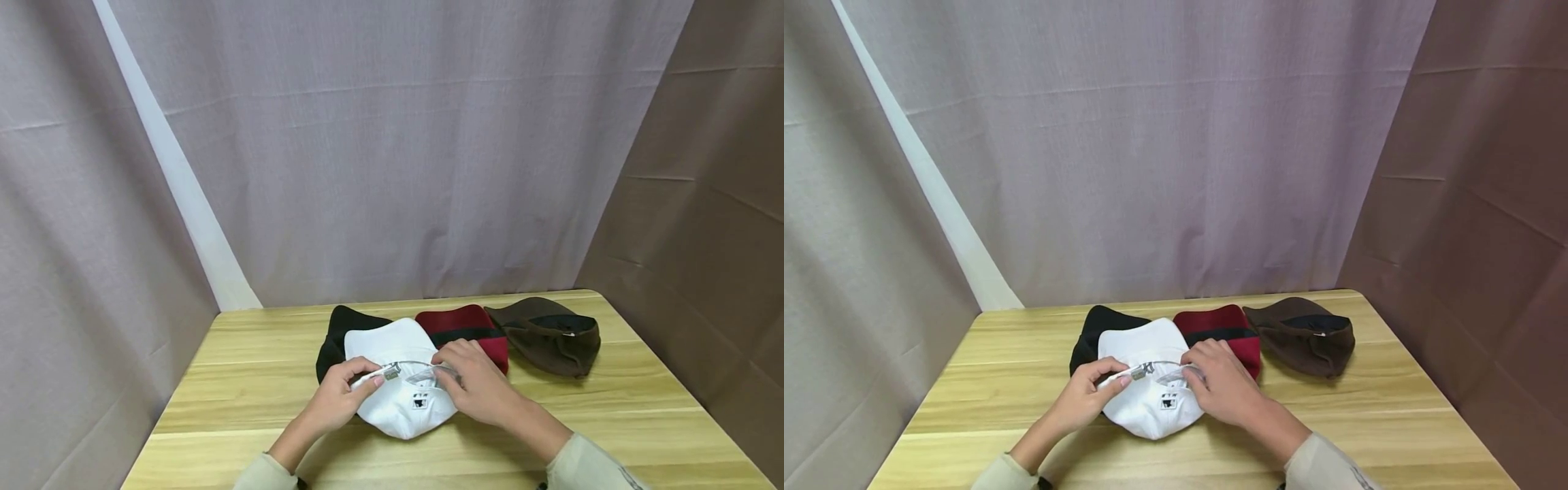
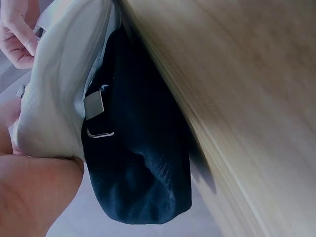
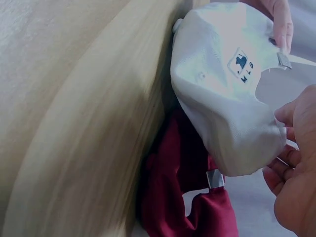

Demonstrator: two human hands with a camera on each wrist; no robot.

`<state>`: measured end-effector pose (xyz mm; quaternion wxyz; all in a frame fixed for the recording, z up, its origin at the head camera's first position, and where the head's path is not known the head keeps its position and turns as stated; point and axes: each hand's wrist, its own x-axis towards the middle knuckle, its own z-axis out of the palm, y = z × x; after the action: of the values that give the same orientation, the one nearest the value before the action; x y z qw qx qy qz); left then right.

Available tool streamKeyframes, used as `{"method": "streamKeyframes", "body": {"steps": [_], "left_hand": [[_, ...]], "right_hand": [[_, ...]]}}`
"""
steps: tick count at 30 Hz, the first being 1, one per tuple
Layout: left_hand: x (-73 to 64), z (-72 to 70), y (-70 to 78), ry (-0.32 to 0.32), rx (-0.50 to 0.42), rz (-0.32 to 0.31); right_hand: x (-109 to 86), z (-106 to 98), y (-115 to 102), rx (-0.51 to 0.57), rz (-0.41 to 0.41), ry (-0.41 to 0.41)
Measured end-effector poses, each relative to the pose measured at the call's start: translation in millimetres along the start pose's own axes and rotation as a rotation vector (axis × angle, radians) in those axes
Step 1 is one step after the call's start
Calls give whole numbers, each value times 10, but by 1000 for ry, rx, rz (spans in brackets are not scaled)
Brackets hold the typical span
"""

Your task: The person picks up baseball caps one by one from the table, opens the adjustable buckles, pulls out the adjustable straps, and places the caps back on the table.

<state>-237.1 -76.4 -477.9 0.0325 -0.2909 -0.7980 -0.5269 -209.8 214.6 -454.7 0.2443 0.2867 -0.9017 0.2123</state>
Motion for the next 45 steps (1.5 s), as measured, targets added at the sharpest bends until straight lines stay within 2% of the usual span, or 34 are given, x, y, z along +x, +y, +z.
{"method": "streamKeyframes", "body": {"steps": [4,9,12,18,20,23,26,31,38,41,45], "left_hand": [[-1,-24,19,16,88,43],[-52,-100,-20,31,278,145],[-82,-175,-41,-13,377,182],[-91,-319,-33,-160,506,210],[-92,-344,-37,-184,554,209],[-94,-355,-57,-185,621,203],[-73,-339,-82,-149,685,243],[-8,-300,-85,-79,741,306],[40,-266,-54,-40,760,342],[65,-252,-47,36,714,377],[115,-227,-44,182,657,439]], "right_hand": [[-31,-20,23,14,37,2],[-72,-22,45,97,99,-4],[-104,-22,61,105,115,15],[-175,-38,129,74,117,80],[-191,-40,152,66,116,86],[-216,-30,176,65,124,75],[-243,-16,188,91,138,62],[-274,-19,192,137,167,66],[-328,-52,187,157,210,70],[-342,-56,187,161,224,99],[-330,-61,189,159,212,201]]}}
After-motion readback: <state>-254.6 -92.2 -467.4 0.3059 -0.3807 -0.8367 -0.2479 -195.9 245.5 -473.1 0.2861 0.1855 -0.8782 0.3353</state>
